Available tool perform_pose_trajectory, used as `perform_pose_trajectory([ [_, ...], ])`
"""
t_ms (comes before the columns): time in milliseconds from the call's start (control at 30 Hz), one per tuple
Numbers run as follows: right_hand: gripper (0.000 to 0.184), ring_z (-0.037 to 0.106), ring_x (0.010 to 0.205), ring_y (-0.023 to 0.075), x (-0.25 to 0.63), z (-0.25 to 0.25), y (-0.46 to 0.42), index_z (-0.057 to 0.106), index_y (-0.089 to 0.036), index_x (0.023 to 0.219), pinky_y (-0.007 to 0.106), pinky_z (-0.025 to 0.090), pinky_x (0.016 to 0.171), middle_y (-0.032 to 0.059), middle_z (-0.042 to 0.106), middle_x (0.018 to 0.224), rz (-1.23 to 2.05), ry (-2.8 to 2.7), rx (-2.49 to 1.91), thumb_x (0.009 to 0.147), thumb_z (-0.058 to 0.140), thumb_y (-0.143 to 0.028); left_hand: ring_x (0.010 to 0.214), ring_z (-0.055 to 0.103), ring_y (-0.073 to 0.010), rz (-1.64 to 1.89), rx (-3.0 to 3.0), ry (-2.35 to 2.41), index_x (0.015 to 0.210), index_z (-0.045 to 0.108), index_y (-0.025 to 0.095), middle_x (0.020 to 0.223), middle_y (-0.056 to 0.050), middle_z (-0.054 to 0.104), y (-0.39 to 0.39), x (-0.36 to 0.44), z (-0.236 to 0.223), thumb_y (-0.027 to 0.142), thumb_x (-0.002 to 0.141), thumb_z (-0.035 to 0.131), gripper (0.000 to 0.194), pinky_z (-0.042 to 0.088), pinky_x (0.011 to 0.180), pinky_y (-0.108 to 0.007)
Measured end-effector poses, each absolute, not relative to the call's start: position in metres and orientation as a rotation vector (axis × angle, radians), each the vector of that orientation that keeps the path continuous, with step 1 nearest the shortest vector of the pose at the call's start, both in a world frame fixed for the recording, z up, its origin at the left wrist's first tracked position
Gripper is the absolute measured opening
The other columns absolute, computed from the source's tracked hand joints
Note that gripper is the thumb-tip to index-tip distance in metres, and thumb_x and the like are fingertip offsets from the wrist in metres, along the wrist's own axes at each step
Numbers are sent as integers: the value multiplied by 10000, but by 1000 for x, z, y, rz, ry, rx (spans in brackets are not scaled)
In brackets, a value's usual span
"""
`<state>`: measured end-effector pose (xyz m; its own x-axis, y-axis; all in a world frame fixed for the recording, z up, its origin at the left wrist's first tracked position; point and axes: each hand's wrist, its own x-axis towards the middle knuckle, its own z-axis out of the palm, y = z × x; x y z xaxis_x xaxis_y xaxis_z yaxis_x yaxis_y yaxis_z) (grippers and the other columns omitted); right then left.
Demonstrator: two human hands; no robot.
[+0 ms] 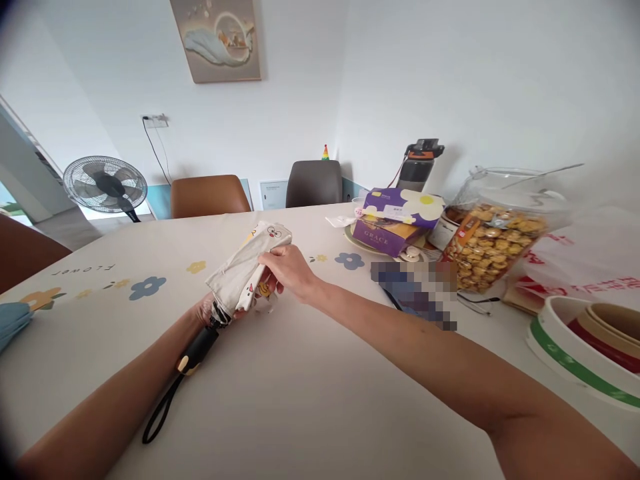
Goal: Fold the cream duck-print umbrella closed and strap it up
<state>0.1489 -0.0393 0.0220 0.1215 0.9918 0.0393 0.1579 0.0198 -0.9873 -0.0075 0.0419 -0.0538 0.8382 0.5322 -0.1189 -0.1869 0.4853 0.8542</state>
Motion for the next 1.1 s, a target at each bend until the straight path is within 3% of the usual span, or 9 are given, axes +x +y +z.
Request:
perform_pose_trajectory([
  [133,266,565,480,129,145,28,-33,534,-170,562,213,385,380,44,635,626,874,-1453,-1357,798,477,-279,429,415,-102,419,968,384,725,607,99,569,-53,543,39,-7,-48,184,798,429,210,266,413,-216],
  [300,207,620,837,175,153,23,-38,626,-195,774,297,501,746,49,667,884,228,-1886,-1174,833,429,-181,410,375,-83,395,943,373,695,587,123,555,-37,530,36,-5,-40,227,803,459,197,236,379,-202],
  [400,269,552,1100,201,173,19,-48,635,-199,954,382,437,957,82,628,1124,39,-2131,-979,826,414,-116,408,372,-70,368,922,355,708,603,131,596,-34,551,33,-4,-35,226,811,450,207,229,371,-196],
  [500,307,452,1246,205,197,18,-60,630,-201,1040,436,335,1072,86,590,1221,-6,-2250,-891,836,430,-90,376,344,-63,271,939,312,676,605,117,496,-9,475,29,-2,-33,244,809,460,233,229,365,-195],
  [667,297,431,1269,197,217,20,-76,614,-208,1118,457,293,1103,69,578,1258,-136,-2392,-828,876,476,-106,338,349,-54,97,941,251,655,561,108,430,29,371,23,7,-39,333,841,385,341,249,364,-179],
  [800,362,342,1324,198,219,22,-83,487,-118,1265,461,321,1086,122,492,1346,-677,-2540,-754,913,413,-78,333,391,-52,-11,914,241,734,529,121,543,24,464,15,12,-40,420,831,350,362,270,358,-177],
  [900,377,293,1347,206,215,25,-87,442,-94,1288,454,331,1080,141,457,1373,-972,-2532,-747,914,399,-58,352,404,-37,-22,898,247,777,526,109,616,10,504,5,13,-38,338,831,329,307,267,370,-164],
  [1100,315,441,1245,256,202,31,-92,465,-40,1220,459,367,1025,181,512,1291,-1212,-2594,-824,914,401,-81,377,404,-48,-196,1002,436,675,512,126,472,30,409,-16,15,-28,289,834,198,388,289,417,-173],
])
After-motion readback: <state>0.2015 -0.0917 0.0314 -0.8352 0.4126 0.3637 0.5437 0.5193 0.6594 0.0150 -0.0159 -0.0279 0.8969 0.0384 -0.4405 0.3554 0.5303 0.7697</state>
